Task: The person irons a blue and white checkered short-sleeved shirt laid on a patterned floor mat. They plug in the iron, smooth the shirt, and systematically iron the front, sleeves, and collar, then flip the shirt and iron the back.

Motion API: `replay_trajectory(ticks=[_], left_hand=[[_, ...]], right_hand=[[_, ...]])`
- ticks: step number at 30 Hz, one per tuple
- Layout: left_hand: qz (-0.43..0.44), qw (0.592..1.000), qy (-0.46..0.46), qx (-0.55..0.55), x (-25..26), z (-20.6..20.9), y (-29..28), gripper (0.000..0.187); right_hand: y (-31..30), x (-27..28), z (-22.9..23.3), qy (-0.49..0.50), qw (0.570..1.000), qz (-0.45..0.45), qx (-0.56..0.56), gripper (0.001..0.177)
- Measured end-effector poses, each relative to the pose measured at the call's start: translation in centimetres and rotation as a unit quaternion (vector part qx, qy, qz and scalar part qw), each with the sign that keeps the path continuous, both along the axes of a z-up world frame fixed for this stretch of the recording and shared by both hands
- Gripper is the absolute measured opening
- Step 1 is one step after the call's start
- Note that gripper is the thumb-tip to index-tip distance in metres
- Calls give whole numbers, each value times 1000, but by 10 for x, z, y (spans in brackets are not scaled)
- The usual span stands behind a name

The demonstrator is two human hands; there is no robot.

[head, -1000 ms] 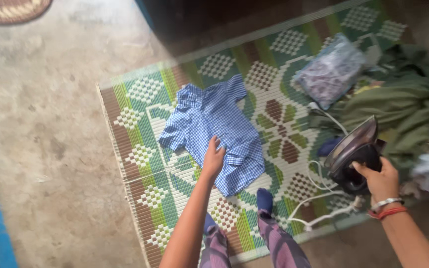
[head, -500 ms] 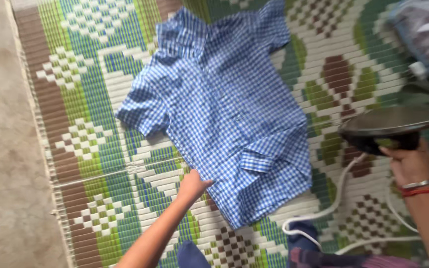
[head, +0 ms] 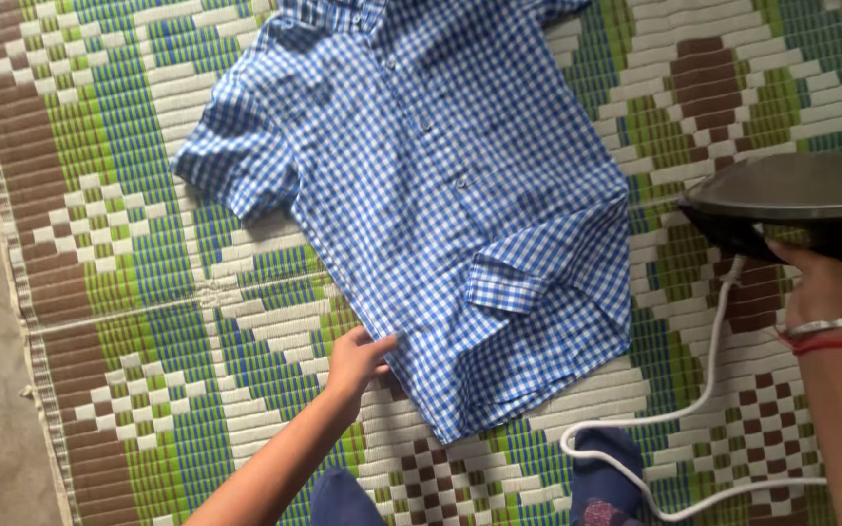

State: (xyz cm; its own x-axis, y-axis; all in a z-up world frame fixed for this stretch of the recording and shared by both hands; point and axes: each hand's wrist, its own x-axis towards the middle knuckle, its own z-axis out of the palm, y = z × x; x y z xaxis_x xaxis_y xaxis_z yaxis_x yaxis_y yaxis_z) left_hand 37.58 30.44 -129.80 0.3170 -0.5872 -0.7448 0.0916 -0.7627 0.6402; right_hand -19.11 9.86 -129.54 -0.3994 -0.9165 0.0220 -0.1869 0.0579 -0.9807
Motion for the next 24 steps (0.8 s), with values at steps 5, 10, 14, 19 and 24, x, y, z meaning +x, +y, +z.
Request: replay_trajectory(ticks=[5,10,14,19,24], left_hand=[[3,997,76,5,-9,-1,33,22],[15,998,60,-4,-14,-17,62,20],[-3,997,-80,20,35,-13,78,14],[-213,942,-260,-10,77,33,89,10],[-381,823,-411,-89,55,80,58,29]], right_hand=[[77,27,-12,186,969,-104,121,32],[100,146,10,329,903,269,55,61],[94,177,21,500,790,337,-114,51],[104,155,25,582,678,445,67,28],[79,161,68,613,589,522,74,39]])
